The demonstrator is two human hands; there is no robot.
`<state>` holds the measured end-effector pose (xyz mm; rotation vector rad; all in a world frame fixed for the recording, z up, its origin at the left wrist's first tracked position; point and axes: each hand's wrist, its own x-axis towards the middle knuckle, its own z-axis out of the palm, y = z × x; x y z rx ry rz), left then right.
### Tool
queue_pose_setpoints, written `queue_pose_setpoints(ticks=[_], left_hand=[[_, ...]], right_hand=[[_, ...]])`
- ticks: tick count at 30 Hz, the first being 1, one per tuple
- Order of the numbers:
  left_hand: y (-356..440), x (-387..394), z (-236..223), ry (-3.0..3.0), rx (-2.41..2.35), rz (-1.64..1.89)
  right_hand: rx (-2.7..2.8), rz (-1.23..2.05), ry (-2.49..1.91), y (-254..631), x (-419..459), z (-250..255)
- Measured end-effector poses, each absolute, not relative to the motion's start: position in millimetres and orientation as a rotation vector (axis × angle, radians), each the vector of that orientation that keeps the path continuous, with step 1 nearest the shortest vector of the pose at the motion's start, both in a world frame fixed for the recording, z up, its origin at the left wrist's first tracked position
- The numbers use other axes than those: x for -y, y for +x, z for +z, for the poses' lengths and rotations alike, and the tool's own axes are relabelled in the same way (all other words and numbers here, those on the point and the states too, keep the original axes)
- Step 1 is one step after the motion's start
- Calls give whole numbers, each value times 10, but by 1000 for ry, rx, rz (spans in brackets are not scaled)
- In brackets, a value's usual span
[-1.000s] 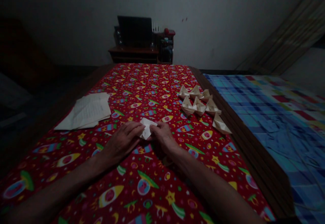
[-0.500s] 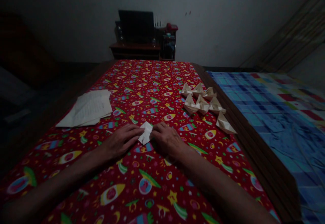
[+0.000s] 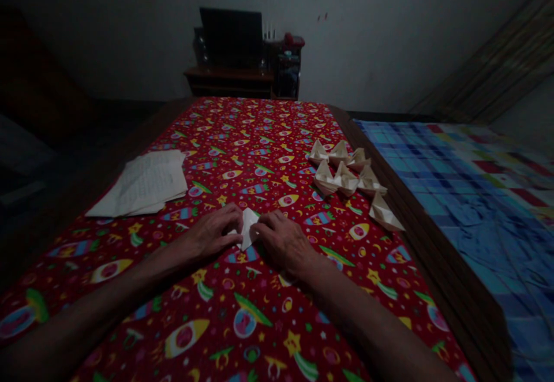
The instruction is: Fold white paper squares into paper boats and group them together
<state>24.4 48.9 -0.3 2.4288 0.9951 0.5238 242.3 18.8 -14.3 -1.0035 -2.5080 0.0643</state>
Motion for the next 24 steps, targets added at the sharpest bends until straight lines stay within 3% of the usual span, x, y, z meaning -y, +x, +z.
queue_pose_setpoints(ticks=[24], left_hand=[[286, -376, -78, 2435, -1154, 595]], right_hand=[[2387, 324, -901, 2398, -187, -203]])
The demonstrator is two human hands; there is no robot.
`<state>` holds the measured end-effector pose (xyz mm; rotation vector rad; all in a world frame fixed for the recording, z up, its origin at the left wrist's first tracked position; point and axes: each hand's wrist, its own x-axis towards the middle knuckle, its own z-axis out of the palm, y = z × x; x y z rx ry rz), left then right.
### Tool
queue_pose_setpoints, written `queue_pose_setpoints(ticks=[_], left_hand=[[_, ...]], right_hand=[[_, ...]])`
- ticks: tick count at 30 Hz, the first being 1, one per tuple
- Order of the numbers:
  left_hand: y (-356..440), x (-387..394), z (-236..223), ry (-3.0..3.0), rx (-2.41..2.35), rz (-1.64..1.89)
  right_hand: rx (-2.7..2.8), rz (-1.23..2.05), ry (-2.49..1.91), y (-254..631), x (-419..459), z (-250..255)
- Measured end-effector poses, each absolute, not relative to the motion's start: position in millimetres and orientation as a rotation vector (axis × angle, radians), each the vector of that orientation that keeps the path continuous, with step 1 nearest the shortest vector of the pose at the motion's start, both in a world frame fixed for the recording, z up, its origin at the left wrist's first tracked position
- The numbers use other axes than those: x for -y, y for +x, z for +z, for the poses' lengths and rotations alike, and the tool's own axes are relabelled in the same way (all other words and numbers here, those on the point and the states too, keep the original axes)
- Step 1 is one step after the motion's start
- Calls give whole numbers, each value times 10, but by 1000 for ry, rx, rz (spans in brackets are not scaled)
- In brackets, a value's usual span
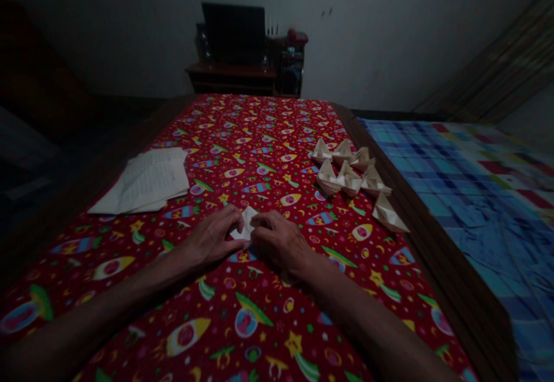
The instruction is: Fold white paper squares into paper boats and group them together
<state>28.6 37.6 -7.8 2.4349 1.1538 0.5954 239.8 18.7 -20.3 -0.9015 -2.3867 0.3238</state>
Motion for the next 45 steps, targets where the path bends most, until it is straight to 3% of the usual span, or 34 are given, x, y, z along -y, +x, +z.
queue_pose_setpoints(ticks=[16, 21, 29, 35, 45], left_hand=[[342, -422, -83, 2349, -1355, 687], [293, -418, -37, 2332, -1229, 716], [277, -335, -74, 2493, -1158, 574], [360, -370, -92, 2521, -1344, 535], [216, -426, 21, 2400, -1149, 406]], right_hand=[[2355, 145, -1002, 2348, -203, -200], [2471, 99, -908, 2356, -131, -111], [2281, 156, -913, 2434, -136, -196], [2353, 146, -1006, 2399, -102, -136], [2519, 198, -948, 2429, -63, -59]])
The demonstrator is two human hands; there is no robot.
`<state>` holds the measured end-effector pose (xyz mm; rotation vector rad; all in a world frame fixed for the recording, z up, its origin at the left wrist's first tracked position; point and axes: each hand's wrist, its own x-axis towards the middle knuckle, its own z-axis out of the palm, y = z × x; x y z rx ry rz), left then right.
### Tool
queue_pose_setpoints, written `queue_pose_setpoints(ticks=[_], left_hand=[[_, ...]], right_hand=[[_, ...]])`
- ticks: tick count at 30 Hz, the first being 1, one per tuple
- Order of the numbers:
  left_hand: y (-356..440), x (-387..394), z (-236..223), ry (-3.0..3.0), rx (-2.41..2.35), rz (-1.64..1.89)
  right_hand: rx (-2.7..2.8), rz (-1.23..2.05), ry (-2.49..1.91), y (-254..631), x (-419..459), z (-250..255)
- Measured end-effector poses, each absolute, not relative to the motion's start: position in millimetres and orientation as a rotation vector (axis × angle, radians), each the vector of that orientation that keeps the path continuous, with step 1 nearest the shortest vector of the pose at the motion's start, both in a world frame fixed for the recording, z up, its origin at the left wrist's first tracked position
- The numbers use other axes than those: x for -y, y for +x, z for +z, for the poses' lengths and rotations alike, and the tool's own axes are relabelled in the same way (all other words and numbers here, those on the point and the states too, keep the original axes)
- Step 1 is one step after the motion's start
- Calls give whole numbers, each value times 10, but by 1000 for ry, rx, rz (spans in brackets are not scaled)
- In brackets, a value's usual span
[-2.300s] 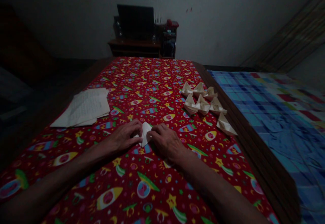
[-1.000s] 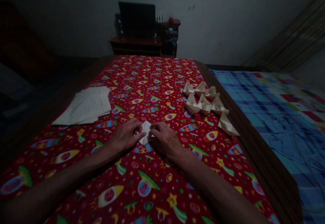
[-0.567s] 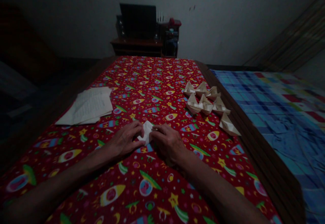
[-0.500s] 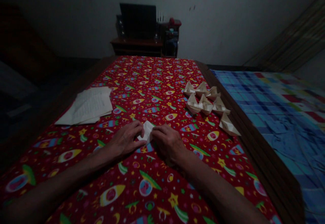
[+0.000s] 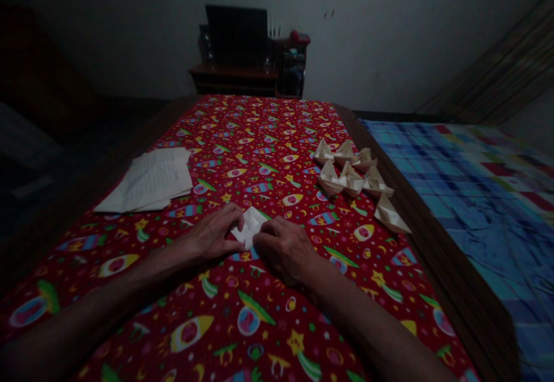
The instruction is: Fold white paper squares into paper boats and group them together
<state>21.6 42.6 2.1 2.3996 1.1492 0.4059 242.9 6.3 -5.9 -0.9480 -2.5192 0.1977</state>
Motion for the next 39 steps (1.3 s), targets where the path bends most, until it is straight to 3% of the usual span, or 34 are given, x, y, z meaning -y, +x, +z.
queue_pose_setpoints(ticks=[24, 33, 39], left_hand=[[75, -245, 70, 2883, -858, 338], [121, -234, -37, 3105, -906, 493], [137, -215, -9, 2858, -981, 620]], right_hand=[[2608, 239, -1033, 2413, -71, -8], [2491, 174, -1017, 2378, -131, -135], [2378, 247, -1068, 2346, -188, -155]])
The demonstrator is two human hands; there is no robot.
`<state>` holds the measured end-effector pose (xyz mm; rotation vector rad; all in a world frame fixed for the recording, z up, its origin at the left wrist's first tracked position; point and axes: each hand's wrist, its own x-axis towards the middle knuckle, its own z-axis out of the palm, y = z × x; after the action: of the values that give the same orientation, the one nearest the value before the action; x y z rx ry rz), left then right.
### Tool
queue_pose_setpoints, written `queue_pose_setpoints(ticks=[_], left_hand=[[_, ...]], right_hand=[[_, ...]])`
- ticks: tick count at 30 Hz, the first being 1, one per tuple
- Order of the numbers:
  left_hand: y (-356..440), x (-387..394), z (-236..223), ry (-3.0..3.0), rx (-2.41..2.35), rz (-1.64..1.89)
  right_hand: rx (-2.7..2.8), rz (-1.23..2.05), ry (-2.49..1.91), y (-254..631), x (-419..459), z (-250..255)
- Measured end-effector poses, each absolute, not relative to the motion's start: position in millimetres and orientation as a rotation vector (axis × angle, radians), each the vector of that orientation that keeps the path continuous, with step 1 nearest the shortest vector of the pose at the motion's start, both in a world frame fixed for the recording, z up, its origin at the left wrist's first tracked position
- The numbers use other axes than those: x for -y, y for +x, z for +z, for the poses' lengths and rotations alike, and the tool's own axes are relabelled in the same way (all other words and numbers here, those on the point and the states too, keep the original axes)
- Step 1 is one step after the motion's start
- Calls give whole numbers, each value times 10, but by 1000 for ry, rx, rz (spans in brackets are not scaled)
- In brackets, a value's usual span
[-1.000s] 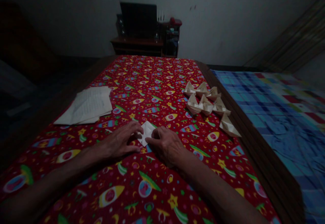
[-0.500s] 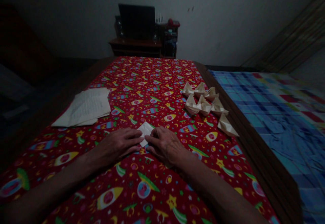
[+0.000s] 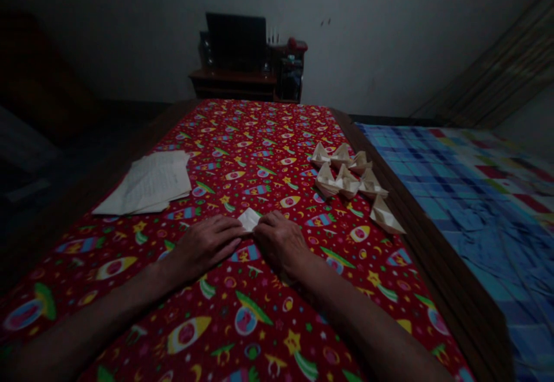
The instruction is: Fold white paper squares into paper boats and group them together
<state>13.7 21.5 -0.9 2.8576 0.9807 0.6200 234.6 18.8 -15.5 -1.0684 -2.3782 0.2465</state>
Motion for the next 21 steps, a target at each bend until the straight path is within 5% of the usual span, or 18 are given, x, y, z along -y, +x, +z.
queue_pose_setpoints(ticks=[8, 21], left_hand=[[179, -345, -163, 2366, -1212, 887], [193, -413, -135, 2459, -1469, 664]], right_hand=[[2315, 220, -1370, 2250, -260, -122], [2431, -38, -1552, 2199, -284, -106]])
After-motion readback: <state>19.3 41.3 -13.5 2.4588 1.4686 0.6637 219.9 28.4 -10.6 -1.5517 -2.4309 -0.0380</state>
